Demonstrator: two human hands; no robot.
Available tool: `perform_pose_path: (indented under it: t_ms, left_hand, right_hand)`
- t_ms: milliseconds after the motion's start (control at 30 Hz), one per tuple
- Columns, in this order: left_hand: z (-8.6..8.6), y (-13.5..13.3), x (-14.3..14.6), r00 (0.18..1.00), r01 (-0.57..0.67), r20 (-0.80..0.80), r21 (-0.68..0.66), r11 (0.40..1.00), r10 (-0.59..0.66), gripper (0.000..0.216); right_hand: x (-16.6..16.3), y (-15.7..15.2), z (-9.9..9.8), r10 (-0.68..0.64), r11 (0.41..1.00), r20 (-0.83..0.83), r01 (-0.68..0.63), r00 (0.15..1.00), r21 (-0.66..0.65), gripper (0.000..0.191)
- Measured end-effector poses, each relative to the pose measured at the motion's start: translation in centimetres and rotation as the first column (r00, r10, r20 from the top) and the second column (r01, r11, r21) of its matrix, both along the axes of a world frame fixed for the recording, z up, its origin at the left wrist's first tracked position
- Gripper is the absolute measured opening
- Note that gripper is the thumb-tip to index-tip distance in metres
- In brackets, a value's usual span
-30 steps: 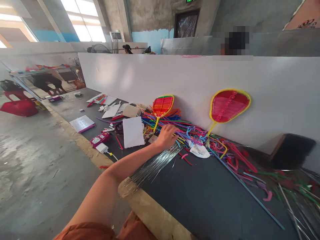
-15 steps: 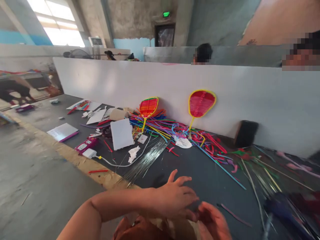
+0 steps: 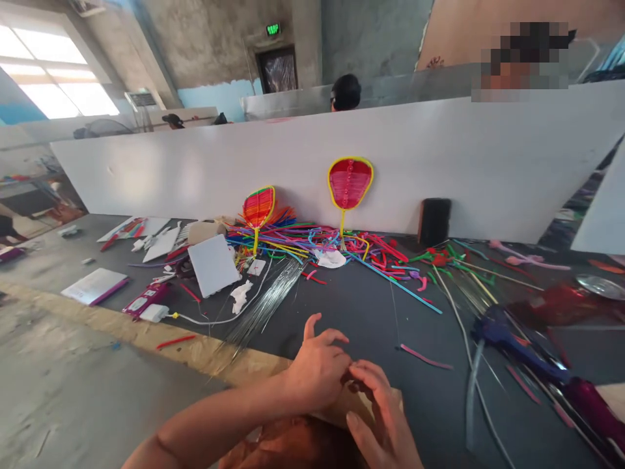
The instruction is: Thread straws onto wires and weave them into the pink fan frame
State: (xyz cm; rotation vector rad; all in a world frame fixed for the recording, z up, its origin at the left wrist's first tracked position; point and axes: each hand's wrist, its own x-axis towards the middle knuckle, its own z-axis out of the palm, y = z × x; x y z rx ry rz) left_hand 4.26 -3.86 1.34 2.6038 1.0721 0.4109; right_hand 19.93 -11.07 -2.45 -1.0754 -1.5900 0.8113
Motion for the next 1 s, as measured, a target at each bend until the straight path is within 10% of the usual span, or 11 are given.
perform_pose_path:
  t_ms: [200,333,567,1000]
  left_hand:
    - [1.1,-0.1,1.6,0.999,-0.015,0.043,-0.029,0.999,0.016,0.018]
    - [2.2,-0.1,2.5,0.972,-0.106,0.182,-0.229,0.968,0.149,0.018]
    - [2.5,0.6,1.8,0.849,0.075,0.401,-0.736,0.673,0.344,0.029]
    - [1.3,-0.2,0.2,0.705,0.274,0.606,-0.712,0.647,0.369,0.023]
  right_hand:
    - [3.2,-0.2,0.5,0.094,0.995,0.028,-0.093,0.995,-0.020,0.041]
    - [3.9,0.5,2.0,-0.003,0.943,0.274,-0.089,0.962,0.322,0.040]
    - [3.4,1.3,2.9,-0.155,0.828,0.614,-0.237,0.774,0.508,0.014]
    - [3.9,0.8,2.4,-0.163,0.746,0.788,-0.448,0.594,0.493,0.024]
